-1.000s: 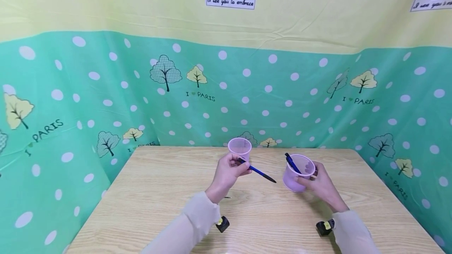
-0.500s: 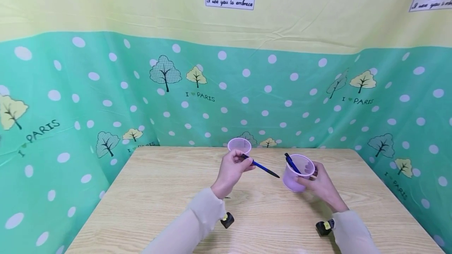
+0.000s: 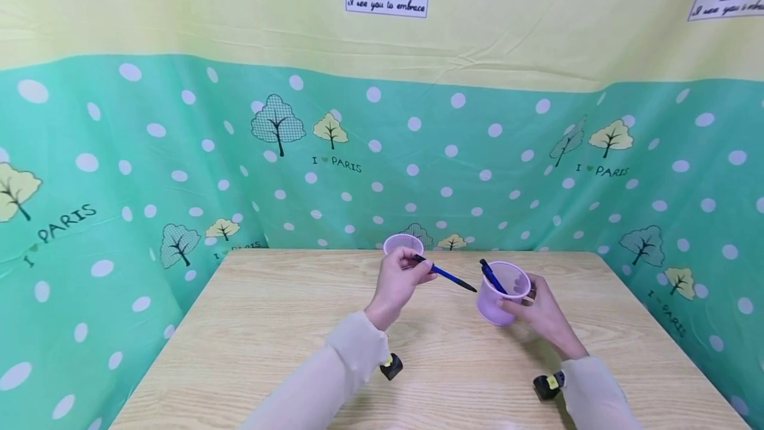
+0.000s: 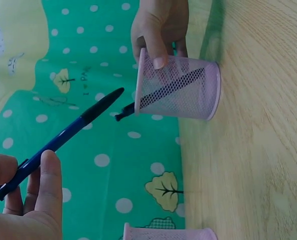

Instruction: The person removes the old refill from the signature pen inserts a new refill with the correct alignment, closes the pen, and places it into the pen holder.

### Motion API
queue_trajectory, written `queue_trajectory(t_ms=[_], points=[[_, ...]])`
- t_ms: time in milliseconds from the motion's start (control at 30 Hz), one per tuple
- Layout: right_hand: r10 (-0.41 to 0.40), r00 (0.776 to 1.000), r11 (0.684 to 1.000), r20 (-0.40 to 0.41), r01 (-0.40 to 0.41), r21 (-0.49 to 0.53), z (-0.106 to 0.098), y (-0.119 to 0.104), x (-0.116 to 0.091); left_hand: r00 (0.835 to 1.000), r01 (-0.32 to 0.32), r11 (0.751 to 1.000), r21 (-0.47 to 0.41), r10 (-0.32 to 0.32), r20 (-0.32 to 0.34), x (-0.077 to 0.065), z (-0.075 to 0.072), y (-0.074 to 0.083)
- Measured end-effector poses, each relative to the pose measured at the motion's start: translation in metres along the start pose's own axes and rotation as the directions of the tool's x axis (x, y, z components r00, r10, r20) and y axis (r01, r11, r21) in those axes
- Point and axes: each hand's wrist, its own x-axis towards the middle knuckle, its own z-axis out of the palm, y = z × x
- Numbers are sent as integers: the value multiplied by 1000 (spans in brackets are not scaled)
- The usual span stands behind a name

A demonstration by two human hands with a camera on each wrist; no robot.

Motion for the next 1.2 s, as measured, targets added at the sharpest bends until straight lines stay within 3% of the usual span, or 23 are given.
queue_trajectory(t_ms=[533, 1200], points=[[-23, 1000, 999, 9, 22, 25, -1, 5, 0, 1000, -4, 999, -53, 3, -27, 6, 22, 5], [-7, 1000, 1000, 7, 7, 1, 0, 4, 2, 1000, 11, 998, -56, -12, -17, 10, 40, -3]])
